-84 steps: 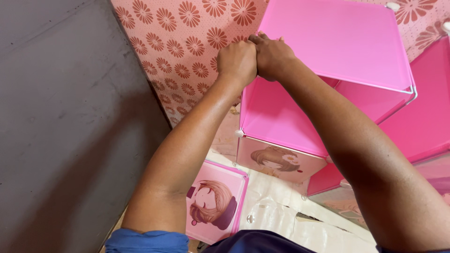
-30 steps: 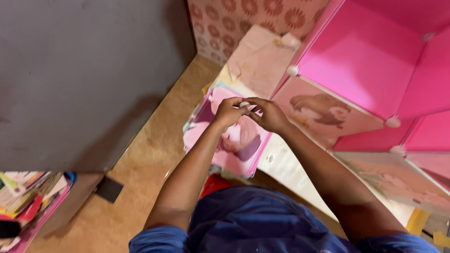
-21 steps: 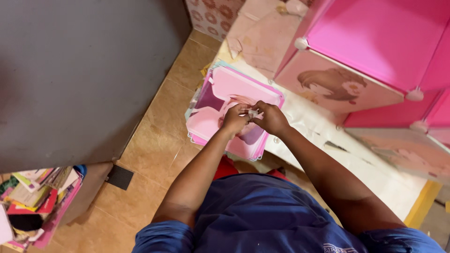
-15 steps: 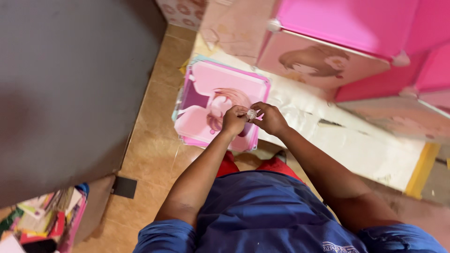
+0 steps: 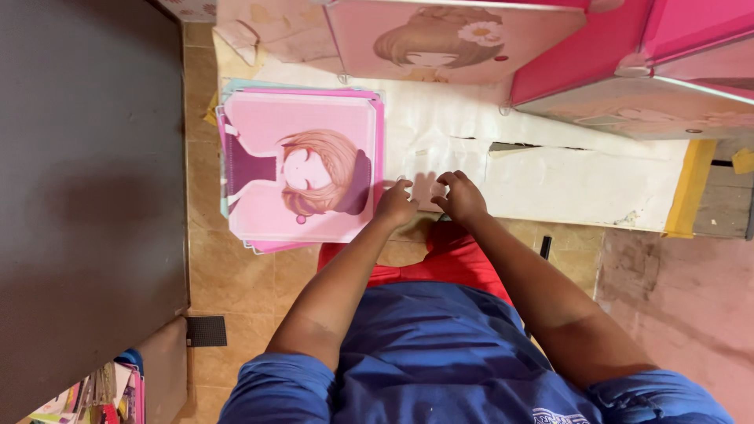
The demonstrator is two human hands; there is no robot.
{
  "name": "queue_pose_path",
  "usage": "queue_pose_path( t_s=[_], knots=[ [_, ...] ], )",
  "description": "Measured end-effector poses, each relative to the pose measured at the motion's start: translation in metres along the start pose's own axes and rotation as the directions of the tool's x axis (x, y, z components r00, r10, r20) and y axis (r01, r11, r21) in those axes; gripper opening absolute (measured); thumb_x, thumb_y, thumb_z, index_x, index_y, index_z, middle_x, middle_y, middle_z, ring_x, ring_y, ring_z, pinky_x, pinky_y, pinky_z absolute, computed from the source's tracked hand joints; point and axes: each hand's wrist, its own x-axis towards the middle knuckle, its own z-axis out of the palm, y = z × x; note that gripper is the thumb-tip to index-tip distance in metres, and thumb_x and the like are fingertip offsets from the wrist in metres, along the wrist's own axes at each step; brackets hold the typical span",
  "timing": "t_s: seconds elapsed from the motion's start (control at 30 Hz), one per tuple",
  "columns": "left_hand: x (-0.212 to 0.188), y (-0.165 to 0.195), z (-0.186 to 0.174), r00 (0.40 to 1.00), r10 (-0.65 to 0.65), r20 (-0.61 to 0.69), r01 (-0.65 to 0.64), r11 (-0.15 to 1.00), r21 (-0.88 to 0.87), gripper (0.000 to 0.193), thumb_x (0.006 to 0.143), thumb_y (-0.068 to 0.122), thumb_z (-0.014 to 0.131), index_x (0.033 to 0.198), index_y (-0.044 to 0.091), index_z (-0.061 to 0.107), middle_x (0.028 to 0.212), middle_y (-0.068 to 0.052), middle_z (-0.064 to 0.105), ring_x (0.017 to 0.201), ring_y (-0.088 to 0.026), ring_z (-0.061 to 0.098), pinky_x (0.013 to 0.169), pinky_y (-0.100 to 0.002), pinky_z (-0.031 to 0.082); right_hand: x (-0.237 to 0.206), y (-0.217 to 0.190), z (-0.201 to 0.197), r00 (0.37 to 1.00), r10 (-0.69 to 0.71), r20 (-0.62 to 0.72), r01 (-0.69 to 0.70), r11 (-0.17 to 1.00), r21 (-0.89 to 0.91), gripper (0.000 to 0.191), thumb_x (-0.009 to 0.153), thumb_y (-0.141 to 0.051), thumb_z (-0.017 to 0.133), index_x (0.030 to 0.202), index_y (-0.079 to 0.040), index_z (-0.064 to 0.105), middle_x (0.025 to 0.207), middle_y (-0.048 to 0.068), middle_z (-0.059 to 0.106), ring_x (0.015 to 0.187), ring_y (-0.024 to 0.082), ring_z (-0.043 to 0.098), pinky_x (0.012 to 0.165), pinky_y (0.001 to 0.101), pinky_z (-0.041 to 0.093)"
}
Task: The person assembles a pink cube-style storage organizer, fitting printed and plain plastic panels onto a white wire frame and pressing white plastic connector clips onto the panel corners to secure the cubes together. They pick up panels and clips from a stack on the bed and work cube by cube.
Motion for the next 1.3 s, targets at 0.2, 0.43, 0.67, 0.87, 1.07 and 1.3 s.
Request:
queue_pose_path(
  t_s=[0.2,0.43,0.67,0.87,1.07,1.3],
  knots=[
    [0.022,-0.011,0.028,0.998,0.056,-0.034,-0.048,0.979,0.199,0.064,0.083,0.019,0.078,0.14,0.008,0.051,0.148,-0.017,0.05,0.142,-0.035,0.042,0.115,-0.042,0.038,0.013,0.027,0.011,1.0,-0.016,-0.007,0.017,0.999,0.039,0.044,0.075,-0.012,0.086,0.115,-0.006,0.067,0.113,0.016,0.065,0.091,0.033,0.071,0.082,0.0423,0.058],
    [0.027,-0.007,0.027,1.0,0.023,0.018,-0.026,0.988,0.154,0.068,0.085,0.018,0.074,0.148,0.016,0.047,0.154,-0.012,0.045,0.144,-0.03,0.042,0.115,-0.042,0.039,0.033,0.024,0.011,0.998,-0.013,0.064,0.003,0.988,0.155,0.049,0.08,-0.008,0.078,0.127,-0.005,0.062,0.124,0.018,0.063,0.098,0.029,0.074,0.085,0.0396,0.06],
    [0.018,0.015,0.014,0.999,-0.023,0.038,0.016,0.983,0.184,0.065,0.09,0.022,0.07,0.149,0.018,0.043,0.153,-0.013,0.047,0.139,-0.032,0.048,0.111,-0.044,0.044,0.029,0.021,-0.022,0.991,-0.031,0.131,0.028,0.999,0.024,0.063,0.08,-0.012,0.079,0.139,-0.007,0.056,0.128,0.018,0.063,0.104,0.03,0.071,0.091,0.0407,0.057],
    [0.005,0.047,-0.011,0.998,-0.008,0.058,-0.005,0.975,0.224,0.07,0.09,0.023,0.067,0.154,0.02,0.038,0.15,-0.015,0.049,0.133,-0.033,0.054,0.108,-0.045,0.047,0.023,-0.004,-0.061,0.992,-0.078,0.099,0.078,0.997,-0.003,0.054,0.086,-0.021,0.076,0.136,-0.009,0.06,0.128,0.016,0.066,0.106,0.028,0.072,0.091,0.0401,0.058],
    [-0.013,0.095,-0.049,0.996,0.087,0.008,-0.086,0.972,0.22,0.074,0.088,0.025,0.069,0.155,0.021,0.036,0.145,-0.016,0.053,0.13,-0.034,0.056,0.107,-0.045,0.048,0.022,-0.051,-0.11,0.989,-0.149,-0.014,0.15,0.988,0.035,0.05,0.088,-0.022,0.074,0.135,-0.01,0.062,0.127,0.015,0.067,0.105,0.027,0.072,0.089,0.0397,0.058],
    [-0.028,0.136,-0.102,0.95,0.26,-0.172,-0.227,0.955,0.193,0.069,0.089,0.026,0.07,0.151,0.02,0.042,0.141,-0.018,0.057,0.129,-0.036,0.057,0.106,-0.045,0.047,0.021,-0.114,-0.156,0.942,-0.295,-0.16,0.303,0.953,0.026,0.046,0.089,-0.023,0.073,0.132,-0.009,0.063,0.126,0.015,0.068,0.104,0.027,0.073,0.086,0.0397,0.058]
  ],
)
